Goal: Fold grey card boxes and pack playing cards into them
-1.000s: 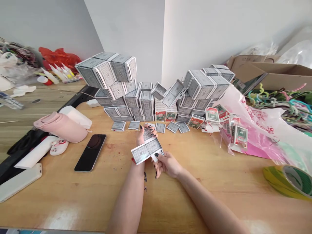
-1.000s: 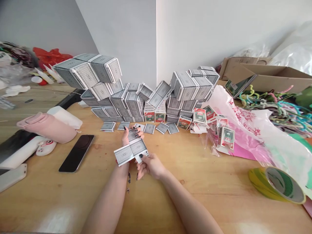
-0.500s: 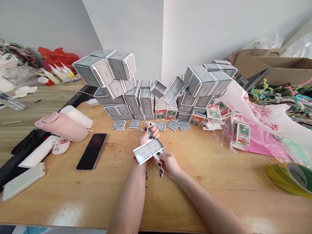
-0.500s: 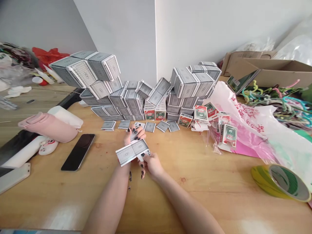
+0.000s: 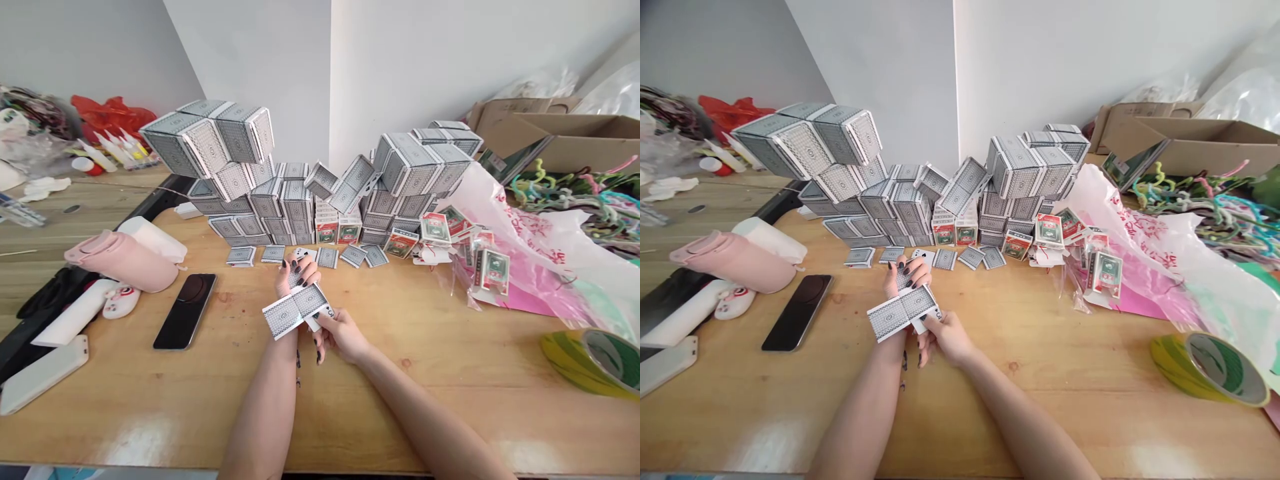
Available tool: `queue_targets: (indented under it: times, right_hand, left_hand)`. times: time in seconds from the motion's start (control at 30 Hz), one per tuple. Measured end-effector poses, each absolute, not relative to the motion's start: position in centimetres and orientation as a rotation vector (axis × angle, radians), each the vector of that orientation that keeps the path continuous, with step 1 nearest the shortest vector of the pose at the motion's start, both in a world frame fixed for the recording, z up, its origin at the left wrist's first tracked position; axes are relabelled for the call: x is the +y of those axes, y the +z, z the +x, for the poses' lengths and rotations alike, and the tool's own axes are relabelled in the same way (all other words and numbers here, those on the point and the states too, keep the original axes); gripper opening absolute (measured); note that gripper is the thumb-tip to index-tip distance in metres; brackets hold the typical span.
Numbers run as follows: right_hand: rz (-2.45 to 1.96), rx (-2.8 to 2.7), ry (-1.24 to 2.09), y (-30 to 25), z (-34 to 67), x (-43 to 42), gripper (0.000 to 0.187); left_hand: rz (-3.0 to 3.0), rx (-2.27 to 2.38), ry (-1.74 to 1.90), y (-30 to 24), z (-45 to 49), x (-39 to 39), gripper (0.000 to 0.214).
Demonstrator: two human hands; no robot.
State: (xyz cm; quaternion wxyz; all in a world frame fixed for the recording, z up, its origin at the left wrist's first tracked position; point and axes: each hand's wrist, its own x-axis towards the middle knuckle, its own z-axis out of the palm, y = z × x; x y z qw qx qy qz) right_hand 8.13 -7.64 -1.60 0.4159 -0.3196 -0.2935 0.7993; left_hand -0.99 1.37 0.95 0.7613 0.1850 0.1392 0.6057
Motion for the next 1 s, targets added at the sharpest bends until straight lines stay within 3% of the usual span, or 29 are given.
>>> queue_targets:
  times: [1.0]
  right_hand:
    - [-0.980,-0.529,1.850,-1.0,7.2,-8.0,0.028]
  left_hand:
    - [0.367,0.210,1.337,1.0,-0.5,0.8,0.024]
